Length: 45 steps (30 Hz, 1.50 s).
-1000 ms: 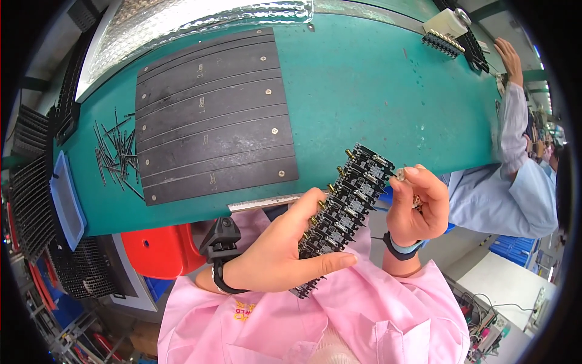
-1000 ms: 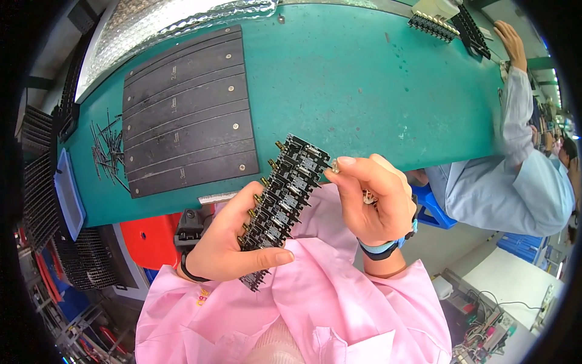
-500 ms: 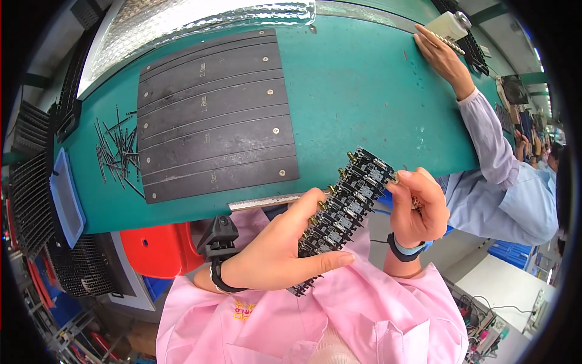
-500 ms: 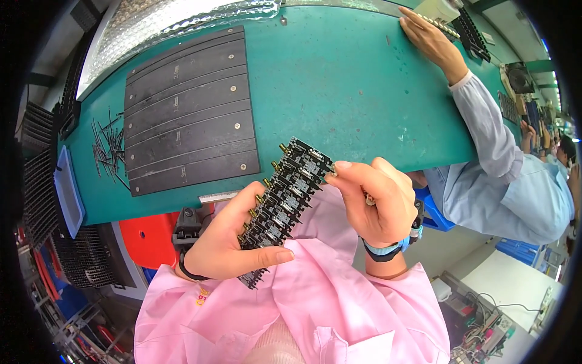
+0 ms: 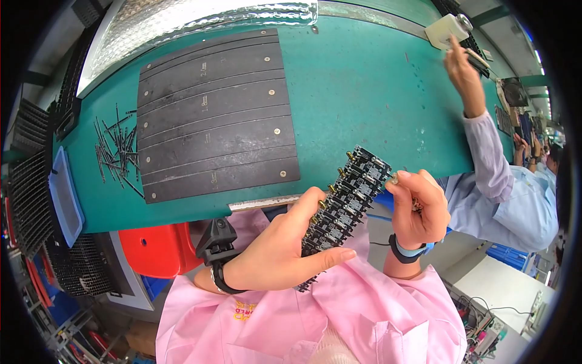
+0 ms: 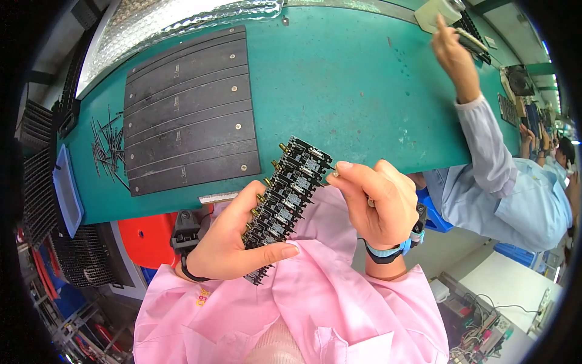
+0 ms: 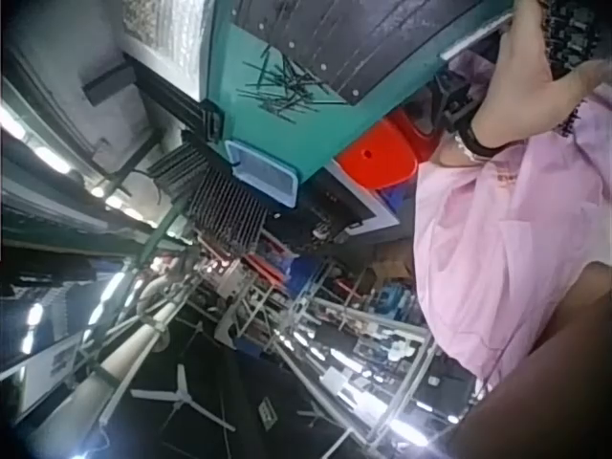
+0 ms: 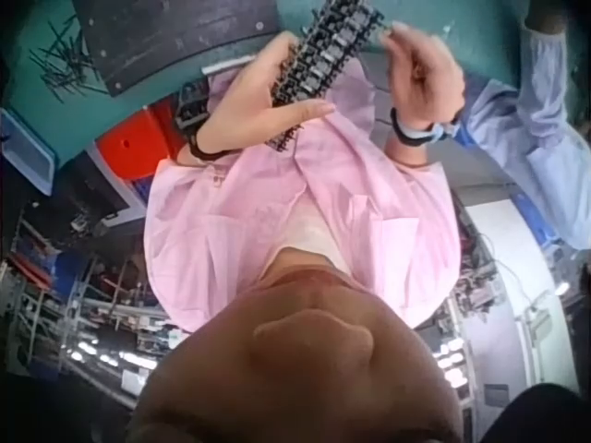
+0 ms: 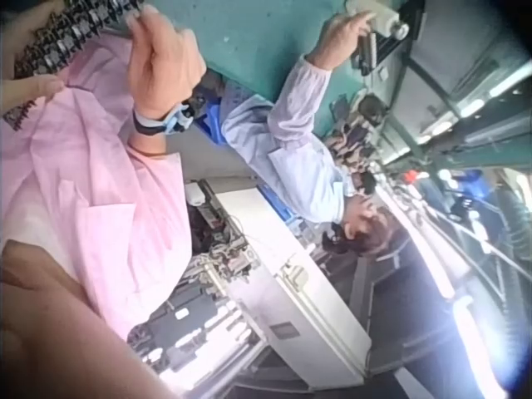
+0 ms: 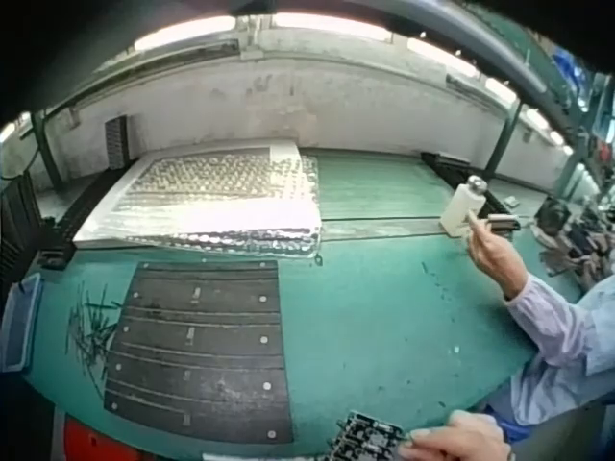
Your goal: The person inserts small components into a circuit board panel by hand, places the panel onto a jig, and presses it down. They then set the panel aside, retrieve a new panel from a rack, and repeat the process.
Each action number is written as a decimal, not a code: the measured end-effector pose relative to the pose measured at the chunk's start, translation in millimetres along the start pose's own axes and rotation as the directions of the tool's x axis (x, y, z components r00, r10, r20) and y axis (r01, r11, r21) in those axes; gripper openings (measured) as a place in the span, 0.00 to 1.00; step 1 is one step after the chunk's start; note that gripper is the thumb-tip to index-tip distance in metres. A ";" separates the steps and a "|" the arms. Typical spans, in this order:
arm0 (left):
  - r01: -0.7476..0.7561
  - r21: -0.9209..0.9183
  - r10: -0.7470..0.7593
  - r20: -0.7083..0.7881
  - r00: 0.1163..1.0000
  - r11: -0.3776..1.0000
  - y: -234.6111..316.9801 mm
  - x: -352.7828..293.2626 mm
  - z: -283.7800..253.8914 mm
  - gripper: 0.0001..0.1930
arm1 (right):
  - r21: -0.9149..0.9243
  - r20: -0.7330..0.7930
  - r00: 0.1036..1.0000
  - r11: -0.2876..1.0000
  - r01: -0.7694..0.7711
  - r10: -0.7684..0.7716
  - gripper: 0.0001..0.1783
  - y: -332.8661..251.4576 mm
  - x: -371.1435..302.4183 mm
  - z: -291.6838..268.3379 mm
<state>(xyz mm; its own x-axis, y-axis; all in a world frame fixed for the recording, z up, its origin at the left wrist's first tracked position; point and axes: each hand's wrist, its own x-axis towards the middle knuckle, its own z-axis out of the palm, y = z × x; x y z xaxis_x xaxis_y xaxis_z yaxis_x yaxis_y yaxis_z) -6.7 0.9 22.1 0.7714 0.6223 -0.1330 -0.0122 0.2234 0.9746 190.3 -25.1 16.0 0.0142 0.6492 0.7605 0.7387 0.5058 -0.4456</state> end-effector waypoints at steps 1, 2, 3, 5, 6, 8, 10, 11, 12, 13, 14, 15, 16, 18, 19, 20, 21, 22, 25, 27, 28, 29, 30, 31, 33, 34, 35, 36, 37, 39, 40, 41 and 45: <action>0.020 0.009 -0.020 -0.002 1.000 1.000 0.3 -0.6 -0.1 0.23 | -0.001 0.001 1.000 1.000 -0.001 0.001 0.16 -0.1 -0.2 0.6; 0.021 0.010 -0.021 -0.001 1.000 1.000 0.8 -0.6 0.0 0.23 | -0.001 0.000 1.000 1.000 -0.002 0.002 0.16 -0.1 -0.1 0.4; 0.022 0.041 -0.022 -0.005 1.000 0.999 1.4 -0.7 0.1 0.23 | -0.015 0.011 1.000 1.000 -0.001 0.001 0.16 -0.4 0.3 0.0; 0.023 0.104 -0.022 -0.012 1.000 0.994 2.1 -1.0 0.4 0.23 | -0.041 0.032 0.999 0.999 0.002 0.000 0.16 -1.0 0.8 -0.9; 0.022 0.104 -0.021 -0.011 1.000 0.994 1.4 -0.7 1.1 0.23 | -0.043 0.031 1.000 0.999 0.002 0.000 0.16 -1.1 0.6 -1.1; -0.025 0.136 0.031 -0.040 0.999 0.990 -1.4 -0.3 3.4 0.23 | -0.049 0.022 1.000 0.999 0.001 0.001 0.16 -1.8 0.6 -0.6; -0.049 0.152 0.058 -0.054 0.997 0.987 -2.6 -0.2 4.3 0.23 | -0.052 0.018 1.000 0.999 0.001 0.000 0.16 -2.0 0.4 -0.5; -0.060 0.145 0.068 -0.051 0.996 0.988 -2.9 -0.2 4.5 0.23 | -0.047 0.013 1.000 0.999 -0.004 0.004 0.16 -1.9 0.1 -0.5; -0.072 0.138 0.079 -0.047 0.996 0.988 -2.9 0.0 4.4 0.23 | -0.042 0.007 1.000 0.999 -0.008 0.009 0.16 -1.8 -0.1 -0.6; -0.084 0.131 0.090 -0.044 0.995 0.988 -2.9 0.2 4.3 0.23 | -0.037 0.002 1.000 0.999 -0.013 0.013 0.16 -1.8 -0.1 -0.7; -0.084 0.131 0.091 -0.044 0.995 0.988 -3.0 0.5 3.6 0.23 | -0.037 0.002 1.000 0.999 -0.013 0.013 0.16 -2.0 0.2 -1.8; -0.061 0.102 0.063 -0.015 0.998 0.993 -3.0 0.8 2.1 0.23 | -0.044 0.019 1.000 0.999 -0.007 0.008 0.16 -2.6 0.7 -3.9; -0.037 0.074 0.036 0.015 0.999 0.997 -3.0 1.2 0.6 0.23 | -0.051 0.037 0.999 0.999 -0.001 0.003 0.16 -3.0 1.3 -5.8; -0.012 0.047 0.010 0.044 0.999 0.999 -3.5 1.3 0.1 0.23 | -0.055 0.056 0.998 0.998 0.006 -0.003 0.16 -2.8 1.9 -6.3; -0.007 0.037 0.005 0.041 0.999 0.999 -3.9 1.3 0.4 0.24 | -0.043 0.061 0.998 0.999 0.017 -0.014 0.15 -2.3 2.3 -5.7; -0.002 0.027 0.000 0.038 0.999 1.000 -4.2 1.5 0.8 0.24 | -0.031 0.066 0.997 0.999 0.028 -0.026 0.15 -1.7 2.6 -5.0; 0.004 0.018 -0.004 0.036 0.999 1.000 -4.5 1.6 1.0 0.24 | -0.019 0.070 0.997 0.999 0.040 -0.038 0.14 -1.3 2.9 -4.4; 0.003 0.017 -0.004 0.035 0.999 1.000 -4.4 2.0 1.2 0.24 | -0.019 0.071 0.997 0.999 0.041 -0.039 0.14 -1.4 3.3 -5.2; -0.044 -0.059 0.047 0.053 0.997 0.997 -3.8 4.0 0.8 0.26 | -0.026 0.110 0.992 0.997 0.070 -0.067 0.14 -1.7 4.3 -10.1; -0.013 -0.087 0.020 0.083 0.996 0.996 -1.2 4.9 -1.4 0.27 | -0.006 0.096 0.993 0.997 0.075 -0.075 0.14 -0.4 3.1 -10.6; 0.020 -0.113 -0.007 0.115 0.993 0.993 0.7 5.2 -2.8 0.28 | 0.013 0.082 0.993 0.997 0.080 -0.081 0.14 0.5 1.9 -10.5; 0.054 -0.139 -0.033 0.148 0.988 0.989 2.3 5.1 -3.6 0.30 | 0.032 0.068 0.994 0.996 0.085 -0.087 0.14 1.2 0.7 -10.2; 0.053 -0.139 -0.033 0.148 0.988 0.989 3.7 4.7 -4.0 0.30 | 0.031 0.068 0.994 0.996 0.085 -0.087 0.14 1.8 -0.8 -9.6; 0.095 -0.188 -0.063 0.168 0.984 0.978 5.1 4.2 -4.4 0.29 | 0.034 0.039 0.995 0.996 0.086 -0.087 0.15 2.6 -2.5 -8.7; 0.178 -0.282 -0.121 0.208 0.971 0.943 6.6 3.8 -5.0 0.27 | 0.044 -0.017 0.996 0.995 0.089 -0.088 0.19 4.2 -3.9 -6.5; 0.177 -0.283 -0.121 0.206 0.971 0.943 6.5 3.9 -4.7 0.27 | 0.045 -0.015 0.996 0.995 0.090 -0.089 0.19 3.9 -3.7 -6.3; 0.146 -0.254 -0.099 0.187 0.977 0.956 6.3 4.1 -3.9 0.27 | 0.025 -0.005 0.996 0.996 0.089 -0.089 0.19 3.0 -3.6 -6.4; 0.114 -0.224 -0.077 0.169 0.983 0.968 6.1 4.2 -3.0 0.27 | 0.004 0.004 0.996 0.996 0.088 -0.088 0.19 2.1 -3.4 -6.7; 0.084 -0.193 -0.055 0.152 0.987 0.978 6.1 4.3 -2.6 0.27 | -0.018 0.014 0.996 0.996 0.086 -0.086 0.19 1.4 -3.2 -7.1; 0.072 -0.197 -0.040 0.165 0.986 0.978 5.1 4.8 -2.9 0.28 | -0.005 0.020 0.996 0.996 0.085 -0.085 0.19 1.7 -2.4 -7.9; 0.060 -0.200 -0.025 0.177 0.984 0.978 4.5 5.0 -3.1 0.28 | 0.009 0.026 0.996 0.996 0.083 -0.083 0.19 2.1 -2.0 -8.4; 0.049 -0.203 -0.010 0.188 0.982 0.978 4.0 5.2 -3.2 0.28 | 0.023 0.031 0.996 0.996 0.082 -0.083 0.19 2.5 -1.7 -8.8; -0.001 -0.270 0.049 0.171 0.984 0.963 2.9 6.0 -0.9 0.29 | 0.129 0.029 0.999 0.991 0.040 -0.044 0.19 5.2 -1.7 -7.5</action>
<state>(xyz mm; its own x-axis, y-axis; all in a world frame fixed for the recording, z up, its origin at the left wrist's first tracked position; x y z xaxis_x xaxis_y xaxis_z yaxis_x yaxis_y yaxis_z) -2.8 6.0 24.0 0.8671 0.4953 -0.0523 -0.1843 0.4166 0.8902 199.2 -27.9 15.9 -0.0376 0.6424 0.7655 0.6456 0.6003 -0.4721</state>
